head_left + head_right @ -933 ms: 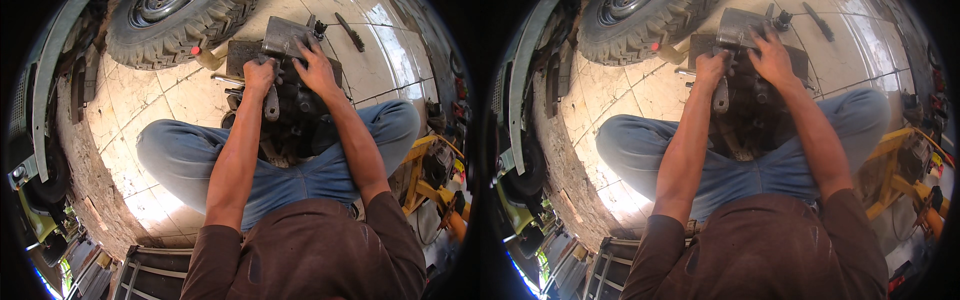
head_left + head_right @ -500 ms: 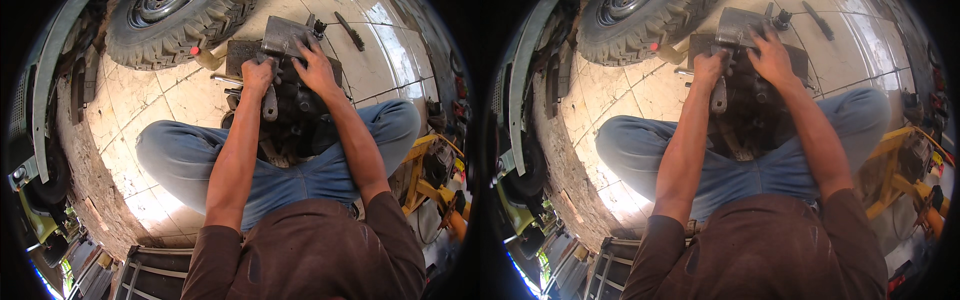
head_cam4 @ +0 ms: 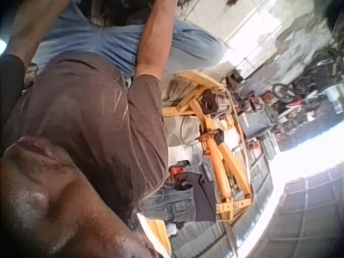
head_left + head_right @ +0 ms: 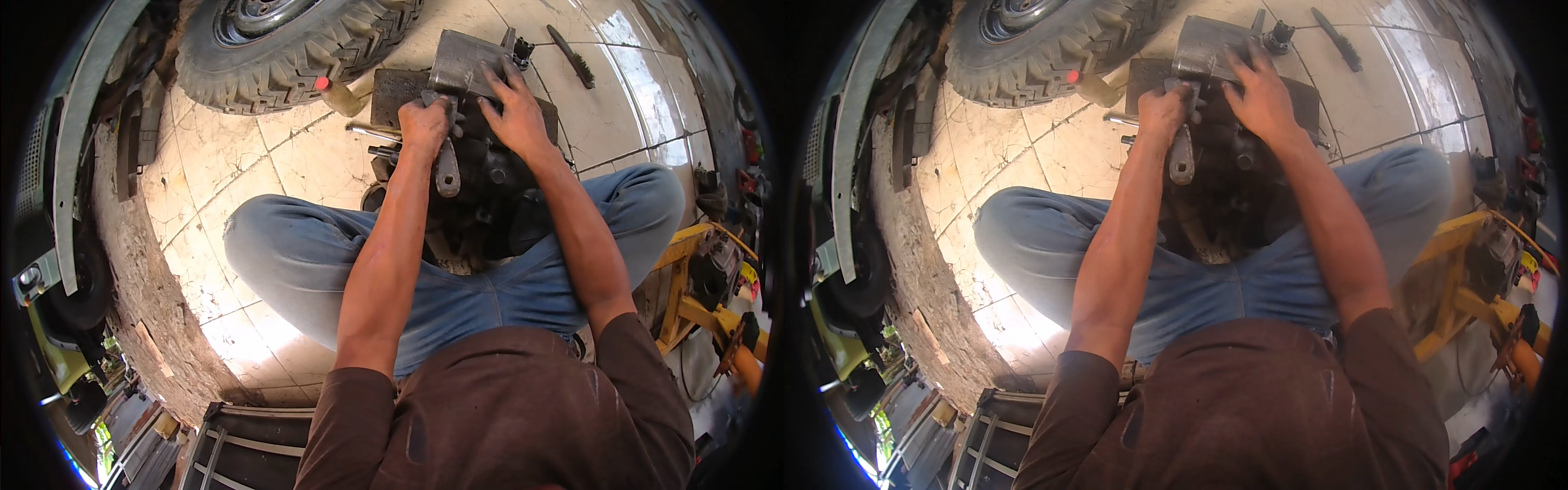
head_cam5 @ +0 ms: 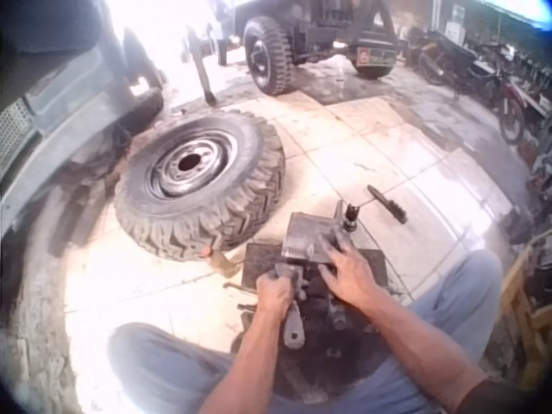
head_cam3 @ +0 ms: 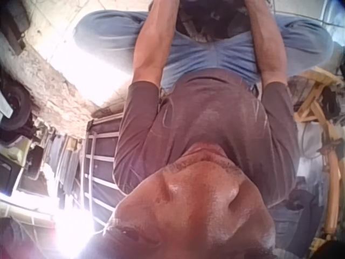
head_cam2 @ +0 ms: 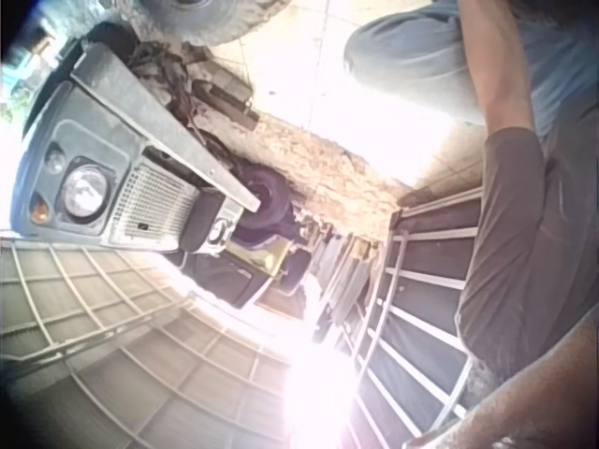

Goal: The person sits on the floor and uses a screwdriver to manipulate a bolt on a metal mechanical component. They repeatedly tighten and loosen the bolt while holding the part steady with their other hand.

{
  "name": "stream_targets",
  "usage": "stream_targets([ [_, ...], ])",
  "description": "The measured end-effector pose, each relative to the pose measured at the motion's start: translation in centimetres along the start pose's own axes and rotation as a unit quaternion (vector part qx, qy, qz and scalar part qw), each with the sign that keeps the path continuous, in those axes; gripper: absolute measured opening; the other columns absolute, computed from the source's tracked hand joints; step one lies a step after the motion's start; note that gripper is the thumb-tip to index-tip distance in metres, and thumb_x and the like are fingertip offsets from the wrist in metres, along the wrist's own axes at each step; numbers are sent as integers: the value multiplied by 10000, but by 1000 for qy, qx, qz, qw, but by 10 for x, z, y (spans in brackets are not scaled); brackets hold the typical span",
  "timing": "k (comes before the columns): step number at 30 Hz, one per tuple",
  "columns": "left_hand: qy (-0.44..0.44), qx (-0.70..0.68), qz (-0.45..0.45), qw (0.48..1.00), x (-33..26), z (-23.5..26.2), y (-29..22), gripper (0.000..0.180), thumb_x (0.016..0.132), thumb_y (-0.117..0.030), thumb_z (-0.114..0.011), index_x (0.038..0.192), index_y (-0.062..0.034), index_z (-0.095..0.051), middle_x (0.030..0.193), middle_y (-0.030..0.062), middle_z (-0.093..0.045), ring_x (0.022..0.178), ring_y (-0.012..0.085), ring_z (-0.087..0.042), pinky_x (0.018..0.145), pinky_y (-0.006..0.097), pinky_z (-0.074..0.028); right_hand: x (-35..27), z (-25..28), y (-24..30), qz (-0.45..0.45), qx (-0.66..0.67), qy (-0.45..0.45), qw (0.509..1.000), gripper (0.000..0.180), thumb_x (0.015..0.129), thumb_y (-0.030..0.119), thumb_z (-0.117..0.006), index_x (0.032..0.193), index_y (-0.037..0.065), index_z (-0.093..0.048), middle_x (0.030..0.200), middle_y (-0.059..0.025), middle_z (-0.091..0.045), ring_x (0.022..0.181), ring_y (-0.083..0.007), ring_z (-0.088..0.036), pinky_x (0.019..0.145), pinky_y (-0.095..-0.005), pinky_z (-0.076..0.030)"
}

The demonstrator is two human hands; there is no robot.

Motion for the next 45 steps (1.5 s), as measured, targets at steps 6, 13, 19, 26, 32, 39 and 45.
stream_targets([
  [6, -17, 6, -12, 1000, 4, 0, 0, 227, 929, -116, -645, 892, 101, -704, 733, 157, -716, 517, 222, -661, 468, 351, -499, 1, -1, -2, 8, -3, -1, 1000, 631, 909, 261, -698, 1507, 223, -501, 1574, -268, -370, 1436, -442, -396, 1151, -467, -403],
  [13, -17, 22, -10, 1000, -1, -4, -3, 225, 924, -107, -639, 884, 105, -701, 731, 158, -716, 527, 226, -669, 465, 342, -499, -1, 1, 2, -3, -3, -1, 1000, 622, 908, 238, -709, 1497, 187, -517, 1574, -244, -389, 1422, -422, -426, 1162, -445, -388],
  [19, -21, 1, -9, 1000, 5, -3, 2, 224, 922, -99, -643, 880, 116, -692, 742, 174, -717, 523, 234, -664, 466, 351, -500, -3, 4, 3, 2, -4, -4, 1000, 630, 904, 230, -711, 1500, 189, -513, 1577, -240, -386, 1425, -421, -421, 1161, -449, -389],
  [26, -10, -11, -1, 1000, 1, -2, -2, 227, 928, -92, -634, 891, 124, -691, 742, 177, -719, 523, 236, -664, 469, 353, -501, 2, 1, 0, 12, 10, -2, 1000, 646, 901, 233, -706, 1510, 205, -494, 1573, -263, -372, 1445, -440, -381, 1161, -467, -391],
  [32, 2, 21, -1, 1000, -5, -2, -14, 240, 927, -109, -633, 904, 120, -703, 734, 178, -725, 518, 237, -665, 473, 350, -499, 1, 0, 1, 15, 11, -1, 1000, 636, 903, 237, -703, 1505, 212, -501, 1576, -264, -367, 1446, -442, -379, 1165, -468, -385],
  [39, 18, 55, 6, 998, -6, 1, -16, 285, 922, -181, -665, 986, 94, -699, 789, 157, -747, 548, 205, -657, 525, 331, -502, -1, 1, 0, 1, 4, 2, 1000, 623, 905, 233, -704, 1497, 203, -515, 1581, -245, -370, 1439, -428, -397, 1162, -456, -391],
  [45, 33, 60, 6, 998, -2, 4, -14, 307, 917, -203, -672, 1018, 85, -700, 810, 145, -753, 559, 189, -649, 546, 326, -502, 0, 0, -1, 0, 1, -3, 1000, 620, 903, 226, -712, 1492, 200, -522, 1583, -230, -375, 1431, -419, -414, 1161, -449, -392],
])
Point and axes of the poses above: each hand's wrist, its own x-axis towards the middle knuckle, its own z-axis out of the back of the hand, y = z × x, the point moved 5 cm from there along x, towards the middle knuckle
